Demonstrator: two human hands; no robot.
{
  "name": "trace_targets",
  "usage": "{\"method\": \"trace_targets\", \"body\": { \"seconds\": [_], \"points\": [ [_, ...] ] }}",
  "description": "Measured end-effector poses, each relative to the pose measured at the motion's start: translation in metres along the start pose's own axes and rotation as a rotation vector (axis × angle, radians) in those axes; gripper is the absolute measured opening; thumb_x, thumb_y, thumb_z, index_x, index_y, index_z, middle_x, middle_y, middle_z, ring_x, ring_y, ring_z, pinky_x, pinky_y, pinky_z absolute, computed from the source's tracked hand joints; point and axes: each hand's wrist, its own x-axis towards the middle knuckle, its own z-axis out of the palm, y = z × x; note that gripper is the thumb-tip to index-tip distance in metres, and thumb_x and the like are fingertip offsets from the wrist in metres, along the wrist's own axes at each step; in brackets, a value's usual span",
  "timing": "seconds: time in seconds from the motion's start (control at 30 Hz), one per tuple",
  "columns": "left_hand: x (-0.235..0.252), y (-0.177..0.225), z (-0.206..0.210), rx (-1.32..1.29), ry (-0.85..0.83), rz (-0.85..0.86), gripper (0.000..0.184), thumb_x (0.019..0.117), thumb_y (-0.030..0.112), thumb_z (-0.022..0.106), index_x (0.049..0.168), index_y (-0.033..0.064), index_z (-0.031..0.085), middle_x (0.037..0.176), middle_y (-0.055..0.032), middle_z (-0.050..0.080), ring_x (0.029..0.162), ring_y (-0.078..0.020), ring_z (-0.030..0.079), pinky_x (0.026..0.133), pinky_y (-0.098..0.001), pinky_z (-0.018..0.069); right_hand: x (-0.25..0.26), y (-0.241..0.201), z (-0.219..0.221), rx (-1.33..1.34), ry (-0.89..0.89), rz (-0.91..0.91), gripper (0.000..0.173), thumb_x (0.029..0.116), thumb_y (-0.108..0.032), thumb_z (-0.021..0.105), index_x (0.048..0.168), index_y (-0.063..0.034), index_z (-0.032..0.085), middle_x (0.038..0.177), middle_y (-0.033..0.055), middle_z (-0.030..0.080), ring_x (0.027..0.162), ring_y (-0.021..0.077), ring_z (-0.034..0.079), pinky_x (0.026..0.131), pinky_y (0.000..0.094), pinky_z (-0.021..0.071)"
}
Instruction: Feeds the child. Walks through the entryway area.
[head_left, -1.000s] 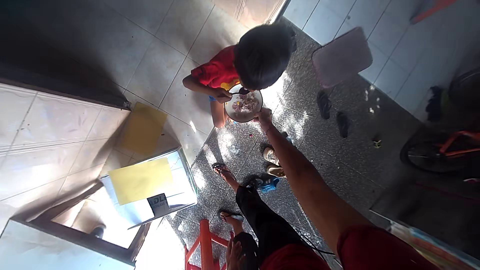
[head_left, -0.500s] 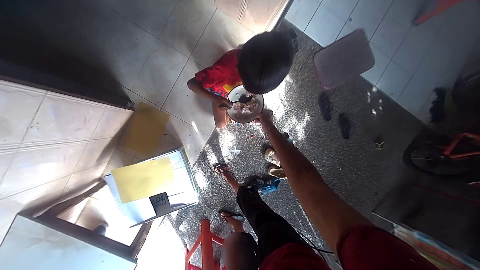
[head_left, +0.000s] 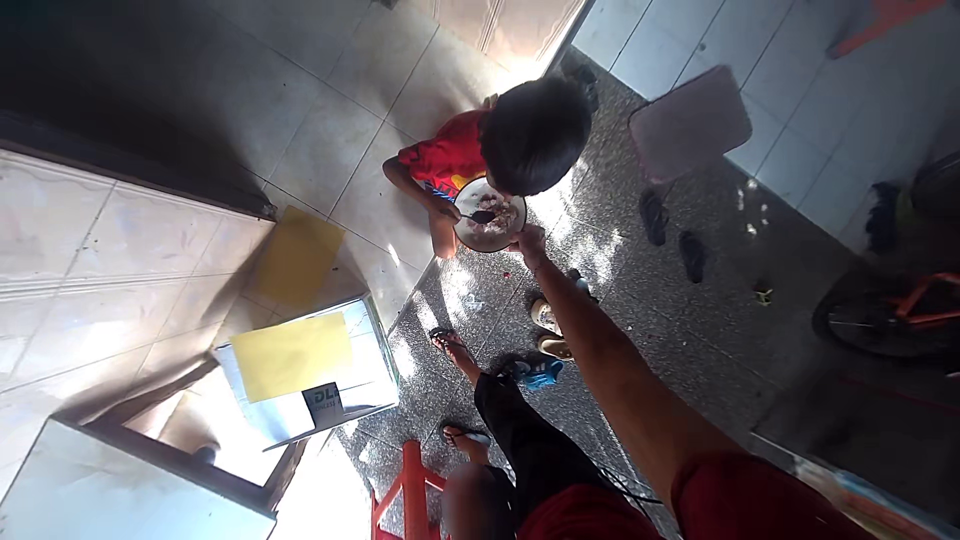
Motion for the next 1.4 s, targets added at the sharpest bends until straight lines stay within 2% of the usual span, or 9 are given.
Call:
{"method": "trace_targets", "body": {
  "seconds": [0.17,0.47,0.6,0.83,1.03,1.13,1.4],
  "points": [
    [-0.013,0.003,0.004,-0.005,-0.001,0.023,0.049,0.1118,0.023,0.037,0.156,0.0020,0.032,0.145,-0.0272,0.051,0.125,-0.0365,0.056,0.100,-0.0521,0.0476,-0.001,0.006,0.001,-0.010,-0.018,-0.009,0.026,0.0881,0.006,0.060,0.113,0.0068,0.067,0.102,0.0218,0.069,0.077,0.0243,0.069,0.072,0.0415,0.0594],
    [-0.003,-0.009,0.000,0.003,-0.006,0.022,0.050,0.1120,0.023,0.036,0.158,0.0039,0.030,0.144,-0.0269,0.052,0.125,-0.0364,0.056,0.100,-0.0521,0.0477,-0.005,0.011,0.001,0.019,0.000,0.030,0.026,0.0872,0.009,0.060,0.113,0.0082,0.066,0.101,0.0230,0.068,0.075,0.0249,0.069,0.069,0.0409,0.0597],
    [0.002,-0.014,-0.002,0.005,-0.008,0.024,0.051,0.1118,0.024,0.037,0.158,0.0044,0.030,0.144,-0.0267,0.052,0.126,-0.0364,0.056,0.100,-0.0521,0.0476,-0.011,0.012,-0.002,0.011,-0.018,0.033,0.026,0.0891,0.008,0.059,0.114,0.0080,0.065,0.104,0.0230,0.068,0.078,0.0248,0.068,0.072,0.0409,0.0588],
    [-0.021,0.001,0.009,-0.007,0.003,0.051,0.049,0.1119,0.023,0.036,0.157,0.0031,0.031,0.147,-0.0261,0.050,0.126,-0.0359,0.055,0.100,-0.0509,0.0467,-0.023,0.012,-0.007,0.110,-0.017,-0.004,0.026,0.0859,0.011,0.058,0.111,0.0094,0.065,0.098,0.0207,0.067,0.072,0.0228,0.068,0.066,0.0389,0.0602],
    [-0.019,0.001,0.007,-0.015,0.012,0.060,0.050,0.1119,0.023,0.037,0.157,0.0026,0.030,0.145,-0.0272,0.050,0.126,-0.0369,0.055,0.100,-0.0515,0.0474,-0.032,0.014,-0.014,0.100,-0.037,0.002,0.029,0.0869,0.012,0.056,0.115,0.0095,0.064,0.104,0.0228,0.066,0.076,0.0243,0.067,0.069,0.0410,0.0596],
    [-0.021,0.003,0.006,-0.021,0.008,0.063,0.050,0.1121,0.022,0.036,0.157,0.0020,0.029,0.146,-0.0290,0.049,0.126,-0.0380,0.055,0.100,-0.0518,0.0470,-0.035,0.014,-0.016,0.086,-0.034,0.006,0.029,0.0866,0.012,0.058,0.114,0.0091,0.064,0.104,0.0227,0.067,0.076,0.0244,0.067,0.069,0.0408,0.0595],
    [-0.015,0.000,-0.002,-0.020,0.010,0.088,0.048,0.1118,0.020,0.036,0.156,0.0021,0.032,0.144,-0.0273,0.052,0.123,-0.0353,0.057,0.098,-0.0496,0.0481,-0.036,0.018,-0.013,0.133,-0.045,0.005,0.025,0.0870,0.011,0.057,0.111,0.0100,0.064,0.100,0.0222,0.067,0.075,0.0240,0.068,0.069,0.0402,0.0601]
  ]
}}
